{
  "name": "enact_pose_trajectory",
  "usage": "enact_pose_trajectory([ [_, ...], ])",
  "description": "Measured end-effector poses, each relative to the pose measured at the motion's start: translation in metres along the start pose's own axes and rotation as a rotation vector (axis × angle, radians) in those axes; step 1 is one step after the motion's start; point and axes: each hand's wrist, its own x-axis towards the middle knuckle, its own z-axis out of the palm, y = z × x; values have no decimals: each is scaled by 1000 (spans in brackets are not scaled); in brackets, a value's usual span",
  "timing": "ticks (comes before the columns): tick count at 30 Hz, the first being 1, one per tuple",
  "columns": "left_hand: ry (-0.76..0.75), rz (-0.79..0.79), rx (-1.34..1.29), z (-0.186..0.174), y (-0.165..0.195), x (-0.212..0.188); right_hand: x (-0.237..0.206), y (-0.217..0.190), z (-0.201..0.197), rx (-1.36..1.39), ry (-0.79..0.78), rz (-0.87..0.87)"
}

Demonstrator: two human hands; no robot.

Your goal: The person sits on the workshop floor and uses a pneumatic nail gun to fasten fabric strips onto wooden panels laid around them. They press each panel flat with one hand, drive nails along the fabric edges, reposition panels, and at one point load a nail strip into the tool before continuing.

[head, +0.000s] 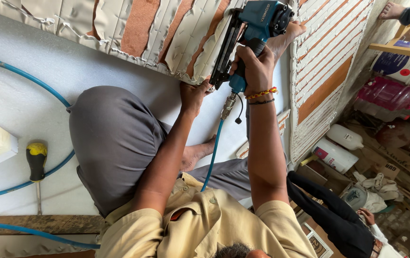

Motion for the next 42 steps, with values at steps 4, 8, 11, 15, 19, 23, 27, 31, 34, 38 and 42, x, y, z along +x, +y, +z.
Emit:
enact_pose_trajectory([
  [4, 23, 23, 7, 0, -4, 2, -2, 5, -1, -12, -5, -1],
  [8, 61, -6, 14, 1, -3, 2, -1, 11, 2, -21, -32, -36],
  [11, 19, -2, -32, 3, 3, 0, -4, 8, 0, -8, -19, -7],
  [15, 65, 11, 60, 4, 11, -5, -27, 8, -7, 58, 43, 10],
  [19, 54, 22, 91, 3, 7, -4, -50, 19, -13, 58, 22, 20],
  [23, 81, -17, 121, 2, 1, -1, -56, 31, -10, 31, -14, 30],
  [27, 32, 131, 45, 2, 3, -3, -56, 38, -5, 34, -35, 46],
  [31, 33, 150, 64, 2, 3, -4, -55, 40, -3, 27, -63, 39],
  [34, 35, 147, 69, 1, 1, -4, -57, 41, -4, 17, -61, 51],
  [38, 57, 130, 119, 0, 1, -2, -58, 44, -4, 9, -66, 46],
  [42, 40, 162, 86, 4, 9, -5, -57, 48, -4, -4, -81, 30],
])
